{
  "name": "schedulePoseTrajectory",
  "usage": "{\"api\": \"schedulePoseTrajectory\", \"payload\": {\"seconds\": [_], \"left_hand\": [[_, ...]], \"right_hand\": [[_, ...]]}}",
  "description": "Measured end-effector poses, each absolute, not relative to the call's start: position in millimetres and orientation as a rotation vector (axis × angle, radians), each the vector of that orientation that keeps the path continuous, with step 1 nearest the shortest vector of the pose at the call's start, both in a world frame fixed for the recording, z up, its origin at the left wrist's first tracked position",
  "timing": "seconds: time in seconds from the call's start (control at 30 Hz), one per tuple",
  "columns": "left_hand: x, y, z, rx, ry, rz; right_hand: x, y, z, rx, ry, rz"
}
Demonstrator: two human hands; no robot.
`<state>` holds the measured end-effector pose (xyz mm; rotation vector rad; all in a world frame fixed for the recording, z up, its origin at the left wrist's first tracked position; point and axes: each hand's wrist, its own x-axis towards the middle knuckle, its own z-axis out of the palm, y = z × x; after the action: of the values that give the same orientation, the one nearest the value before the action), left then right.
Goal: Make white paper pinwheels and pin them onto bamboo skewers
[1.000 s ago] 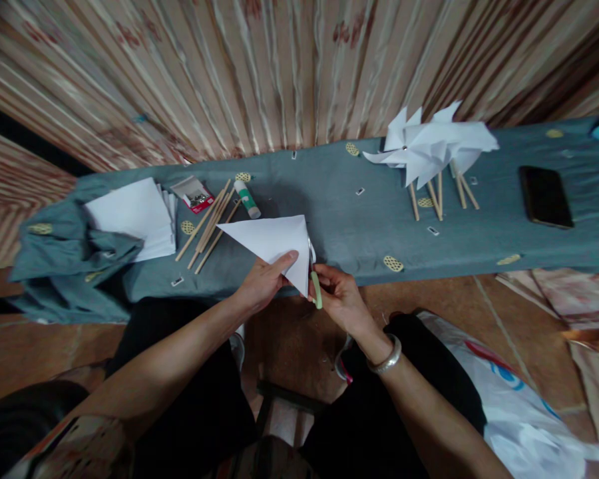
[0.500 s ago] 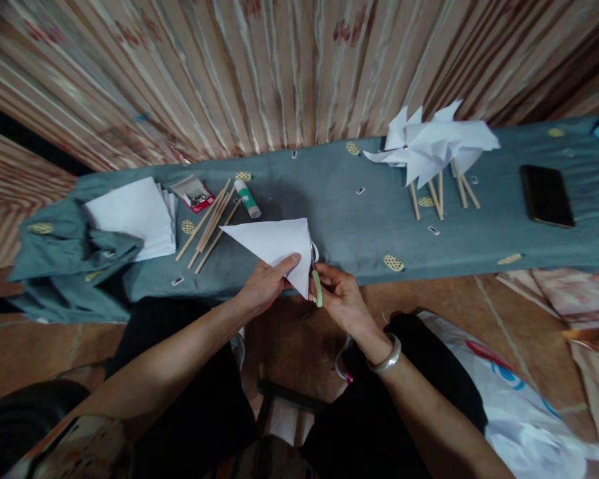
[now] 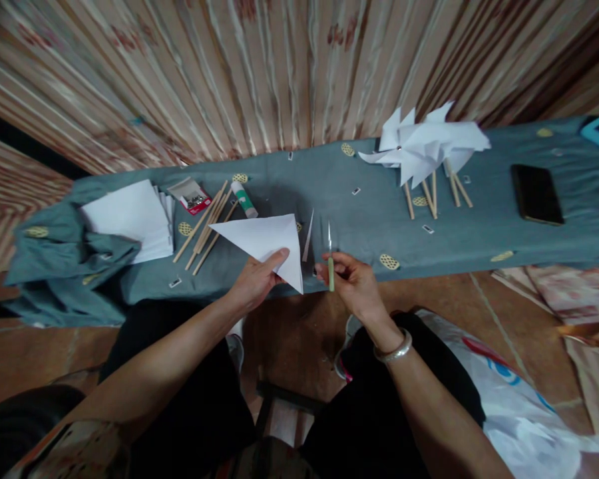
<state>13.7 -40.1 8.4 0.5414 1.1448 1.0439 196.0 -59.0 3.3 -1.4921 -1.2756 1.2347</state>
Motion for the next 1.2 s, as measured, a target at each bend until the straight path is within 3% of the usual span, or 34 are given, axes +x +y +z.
{"api": "schedulePoseTrajectory", "payload": {"seconds": [0.13, 0.27, 0.9, 1.2], "left_hand": [[4, -35, 11, 0.580, 1.173, 1.090], [1, -34, 10, 0.595, 1.169, 1.099], [-11, -50, 13, 0.529, 1.132, 1.061], [-12, -57, 23, 0.498, 1.093, 1.082]], "right_hand": [[223, -45, 12, -2.025, -1.659, 0.404], [232, -29, 21, -2.222, -1.960, 0.021], [214, -5, 35, -2.280, -2.214, 0.133], [211, -5, 25, -2.235, -1.984, -0.013]]}}
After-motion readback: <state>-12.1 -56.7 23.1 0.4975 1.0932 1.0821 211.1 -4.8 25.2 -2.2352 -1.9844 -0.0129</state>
